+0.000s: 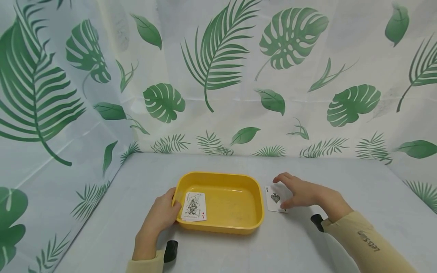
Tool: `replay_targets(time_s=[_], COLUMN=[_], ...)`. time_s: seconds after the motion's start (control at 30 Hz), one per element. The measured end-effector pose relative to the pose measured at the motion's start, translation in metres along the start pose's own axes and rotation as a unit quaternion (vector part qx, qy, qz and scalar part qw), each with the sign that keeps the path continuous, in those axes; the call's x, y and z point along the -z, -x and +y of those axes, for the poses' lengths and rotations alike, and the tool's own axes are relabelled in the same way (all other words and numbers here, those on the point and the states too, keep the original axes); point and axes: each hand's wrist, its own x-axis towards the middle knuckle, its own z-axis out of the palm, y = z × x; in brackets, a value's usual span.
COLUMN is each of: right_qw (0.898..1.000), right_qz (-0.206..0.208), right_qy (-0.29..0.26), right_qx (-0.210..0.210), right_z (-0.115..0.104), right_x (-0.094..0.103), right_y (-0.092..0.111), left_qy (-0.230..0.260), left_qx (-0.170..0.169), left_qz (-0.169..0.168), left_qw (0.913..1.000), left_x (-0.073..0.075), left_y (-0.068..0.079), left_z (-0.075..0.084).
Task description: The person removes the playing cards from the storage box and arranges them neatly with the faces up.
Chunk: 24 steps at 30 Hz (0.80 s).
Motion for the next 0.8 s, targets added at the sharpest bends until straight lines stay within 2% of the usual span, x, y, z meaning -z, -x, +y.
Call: replay_targets(time_s=[0.33, 0.8], right_qw=[0.999, 0.998], right_qz=[0.024, 0.039], right_qy=[0.029, 0.034], right_qx=[0.033, 0.046], right_z=[-0.014, -0.030], right_x=[0.013, 0.028], right_y=[-0.001, 0.003], left_qy=[0.000, 0.003], left_qx=[-0.006, -0.009], left_qz=[0.000, 0.001], left_qw=[1.0000, 1.0000], left_x=[0.001, 0.000], left_y=[0.001, 0.000], left_z=[0.002, 0.001])
